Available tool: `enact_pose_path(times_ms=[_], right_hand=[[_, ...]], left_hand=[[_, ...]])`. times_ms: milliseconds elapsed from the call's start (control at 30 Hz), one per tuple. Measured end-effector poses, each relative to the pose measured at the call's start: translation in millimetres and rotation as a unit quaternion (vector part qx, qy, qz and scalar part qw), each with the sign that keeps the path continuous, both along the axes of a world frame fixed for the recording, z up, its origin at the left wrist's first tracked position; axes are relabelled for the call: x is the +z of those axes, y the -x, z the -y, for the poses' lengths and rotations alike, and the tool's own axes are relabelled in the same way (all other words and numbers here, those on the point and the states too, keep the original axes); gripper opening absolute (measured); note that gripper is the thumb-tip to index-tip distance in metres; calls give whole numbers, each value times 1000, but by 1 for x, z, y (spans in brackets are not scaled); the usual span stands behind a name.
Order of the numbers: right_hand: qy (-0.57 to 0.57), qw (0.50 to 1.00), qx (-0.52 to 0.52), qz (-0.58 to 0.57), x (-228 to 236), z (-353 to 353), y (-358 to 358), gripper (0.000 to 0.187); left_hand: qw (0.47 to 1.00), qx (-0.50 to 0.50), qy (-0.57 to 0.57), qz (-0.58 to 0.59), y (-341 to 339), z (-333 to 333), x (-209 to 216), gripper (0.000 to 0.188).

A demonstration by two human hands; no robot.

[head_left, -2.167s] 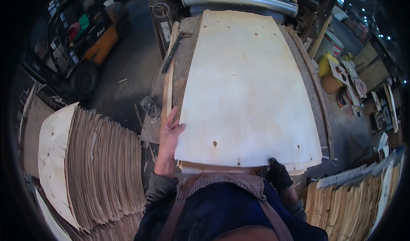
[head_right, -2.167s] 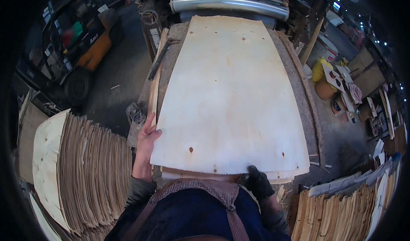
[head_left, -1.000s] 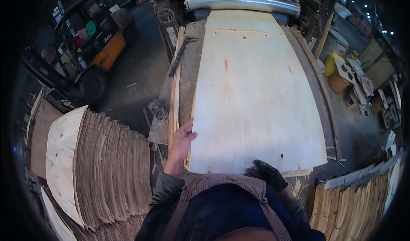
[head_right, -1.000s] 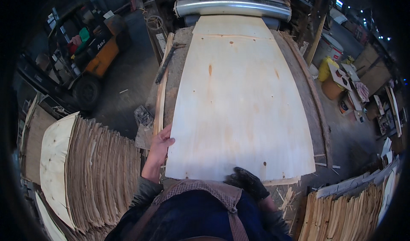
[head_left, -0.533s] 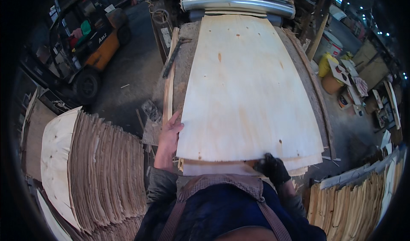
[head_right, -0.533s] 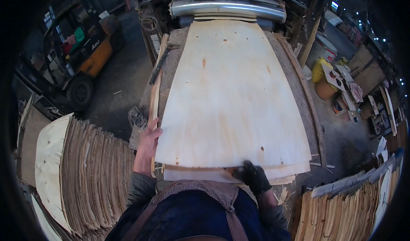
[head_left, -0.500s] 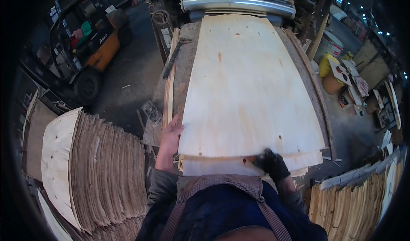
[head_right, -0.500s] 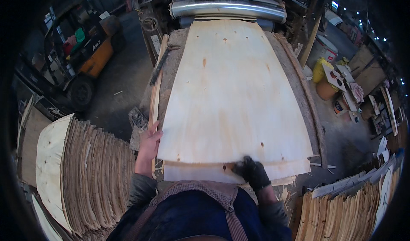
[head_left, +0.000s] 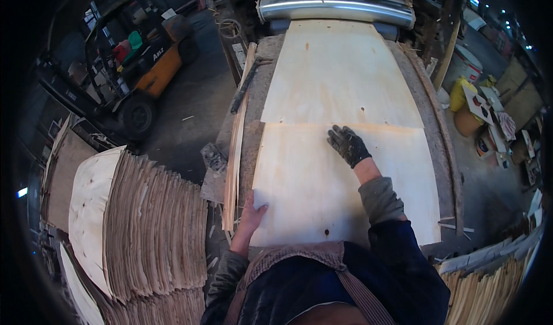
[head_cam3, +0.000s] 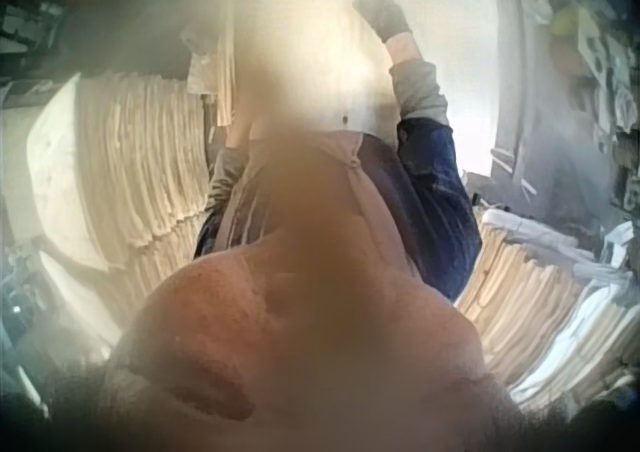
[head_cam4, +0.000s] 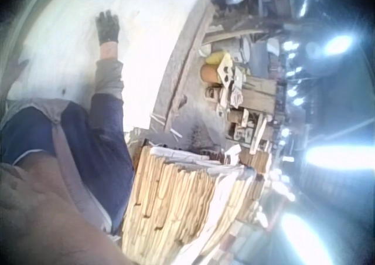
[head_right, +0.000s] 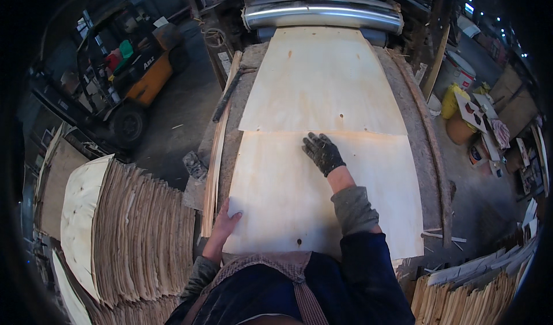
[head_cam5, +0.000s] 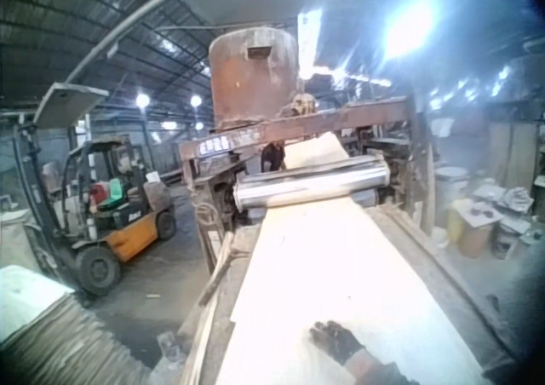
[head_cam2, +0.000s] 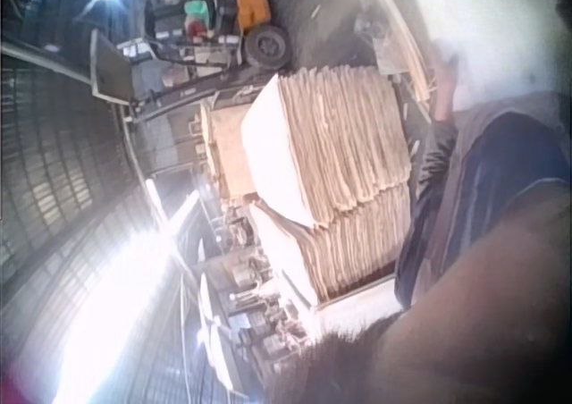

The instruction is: The person picks up thin wood sheets from a pile, feeds them through a roller machine, and stacks the glued sheets on a platform.

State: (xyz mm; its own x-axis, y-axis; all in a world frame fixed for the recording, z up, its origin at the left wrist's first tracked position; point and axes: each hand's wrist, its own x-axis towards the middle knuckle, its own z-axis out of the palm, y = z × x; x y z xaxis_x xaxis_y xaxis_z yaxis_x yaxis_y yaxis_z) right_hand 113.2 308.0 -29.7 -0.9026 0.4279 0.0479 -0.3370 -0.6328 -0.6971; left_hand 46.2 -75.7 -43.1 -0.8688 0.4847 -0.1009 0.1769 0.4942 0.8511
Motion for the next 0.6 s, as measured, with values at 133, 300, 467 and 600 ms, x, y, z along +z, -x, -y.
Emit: enact_pose_path(times_ms=[133,300,467,600], right_hand=[[136,986,94,37,-16,49,-39,33],[116,984,103,91,9,141,-143,37],[187,966,114,140,32,197,-211,39],[177,968,47,173,9,214,-254,39]], left_hand=[[965,12,-145,218,6,5,18,62],[910,-75,-298,278,1,4,68,60],[921,-109,-280,249,-6,-5,117,59],[920,-127,-290,230,-5,-10,146,59]])
